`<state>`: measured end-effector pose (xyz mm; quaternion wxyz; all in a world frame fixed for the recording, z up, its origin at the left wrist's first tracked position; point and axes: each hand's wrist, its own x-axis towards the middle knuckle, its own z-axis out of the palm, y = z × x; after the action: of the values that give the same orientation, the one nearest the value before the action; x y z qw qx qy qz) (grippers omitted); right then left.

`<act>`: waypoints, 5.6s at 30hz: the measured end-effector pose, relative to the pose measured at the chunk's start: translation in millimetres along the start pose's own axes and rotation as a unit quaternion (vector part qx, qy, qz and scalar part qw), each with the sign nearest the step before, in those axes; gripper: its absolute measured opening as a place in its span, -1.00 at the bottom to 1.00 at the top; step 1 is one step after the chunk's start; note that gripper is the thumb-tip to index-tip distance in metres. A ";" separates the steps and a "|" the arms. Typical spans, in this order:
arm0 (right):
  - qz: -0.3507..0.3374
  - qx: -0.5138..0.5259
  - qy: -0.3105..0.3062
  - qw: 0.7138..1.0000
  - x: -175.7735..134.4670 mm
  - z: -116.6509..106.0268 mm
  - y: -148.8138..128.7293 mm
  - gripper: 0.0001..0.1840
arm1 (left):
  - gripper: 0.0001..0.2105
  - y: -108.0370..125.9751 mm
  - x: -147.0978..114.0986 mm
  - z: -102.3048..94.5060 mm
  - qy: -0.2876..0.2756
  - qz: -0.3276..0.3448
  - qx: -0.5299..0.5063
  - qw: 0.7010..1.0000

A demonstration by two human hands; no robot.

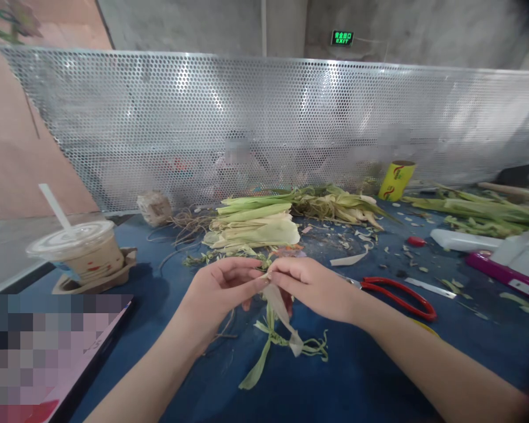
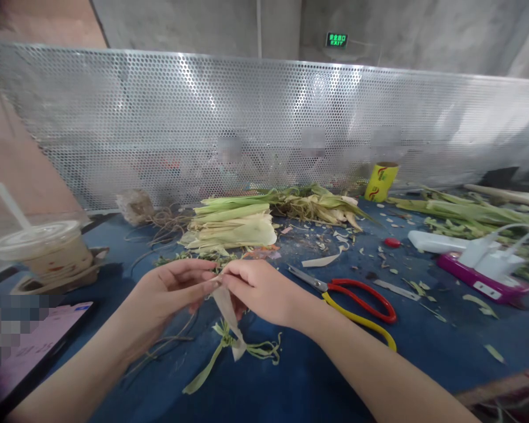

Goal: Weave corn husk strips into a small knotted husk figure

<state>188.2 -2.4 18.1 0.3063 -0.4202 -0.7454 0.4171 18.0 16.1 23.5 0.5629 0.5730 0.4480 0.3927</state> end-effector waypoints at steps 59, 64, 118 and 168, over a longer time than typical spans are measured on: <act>-0.026 0.040 0.007 0.999 3.0 -2.0 3.9 -0.80 | -0.73 -0.5 -0.4 0.4 -0.024 -0.016 -0.015 0.999; -0.004 0.064 -0.004 0.998 2.6 -1.4 3.3 -0.80 | -0.74 3.3 -2.0 2.4 -0.012 -0.022 -0.055 0.998; -0.015 0.012 0.017 1.000 2.1 1.0 4.9 -0.80 | -0.69 0.3 -1.9 0.3 0.009 0.045 0.078 0.996; 0.305 -0.528 0.128 0.782 -105.3 -44.4 53.9 -0.72 | -0.88 1.9 -15.3 4.9 -0.059 0.278 0.277 0.918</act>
<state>292.4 -62.9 -19.8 -0.0137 -0.7715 -0.6355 -0.0274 18.4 0.2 26.0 0.2753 0.8293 0.3279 0.3592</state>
